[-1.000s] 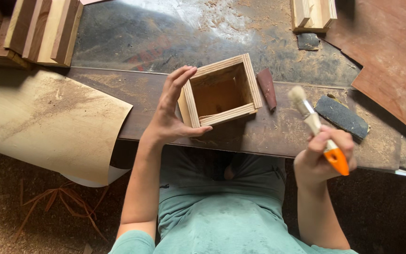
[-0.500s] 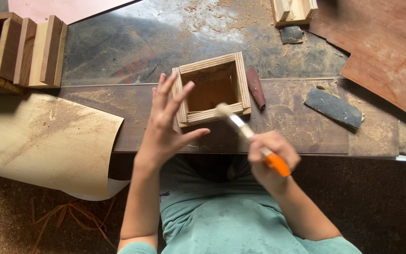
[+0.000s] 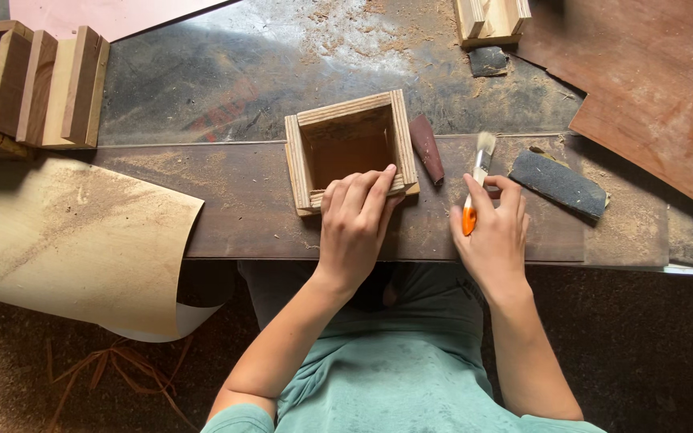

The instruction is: The person sands the edges and corners of a small wooden box using a sanding block and a small sanding strip, then brushes away dust with a paintbrush. The person repeats sanding and brushing on different sides of the box.

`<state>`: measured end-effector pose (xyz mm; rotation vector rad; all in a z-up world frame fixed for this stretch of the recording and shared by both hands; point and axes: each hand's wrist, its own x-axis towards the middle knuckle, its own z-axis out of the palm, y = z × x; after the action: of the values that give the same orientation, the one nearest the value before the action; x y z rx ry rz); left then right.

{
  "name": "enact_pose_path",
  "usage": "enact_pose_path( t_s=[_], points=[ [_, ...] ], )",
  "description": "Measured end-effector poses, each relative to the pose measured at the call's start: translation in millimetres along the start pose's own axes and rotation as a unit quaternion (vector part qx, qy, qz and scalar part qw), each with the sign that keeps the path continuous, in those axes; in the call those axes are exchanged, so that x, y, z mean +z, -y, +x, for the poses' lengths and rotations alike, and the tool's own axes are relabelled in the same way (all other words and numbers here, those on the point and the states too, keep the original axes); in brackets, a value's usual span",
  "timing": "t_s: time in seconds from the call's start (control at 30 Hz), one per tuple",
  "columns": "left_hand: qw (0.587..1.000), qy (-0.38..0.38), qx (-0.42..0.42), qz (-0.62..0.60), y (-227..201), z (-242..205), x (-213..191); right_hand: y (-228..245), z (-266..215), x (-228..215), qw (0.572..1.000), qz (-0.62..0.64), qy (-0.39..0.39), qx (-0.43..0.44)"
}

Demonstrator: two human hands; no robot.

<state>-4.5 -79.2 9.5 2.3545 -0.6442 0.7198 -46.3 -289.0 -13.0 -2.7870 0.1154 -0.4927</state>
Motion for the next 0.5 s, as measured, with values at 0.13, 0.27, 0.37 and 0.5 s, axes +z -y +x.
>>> enact_pose_path(
  t_s=[0.13, 0.27, 0.37, 0.5],
  points=[
    [0.999, -0.007, 0.03, -0.03, 15, 0, -5, 6, 4, -20, 0.997, 0.007, 0.067, -0.039],
    [0.994, -0.005, 0.069, -0.09, 33, 3, -24, 10, 14, -8, 0.999, 0.026, 0.007, -0.021],
    [0.986, -0.071, 0.069, -0.131, 37, -6, -35, 10, 38, 22, 1.0, 0.011, -0.021, -0.016],
    [0.978, -0.186, -0.004, -0.089, 43, -27, -53, 14, 64, 50, 0.999, -0.023, -0.003, -0.03]
  ],
)
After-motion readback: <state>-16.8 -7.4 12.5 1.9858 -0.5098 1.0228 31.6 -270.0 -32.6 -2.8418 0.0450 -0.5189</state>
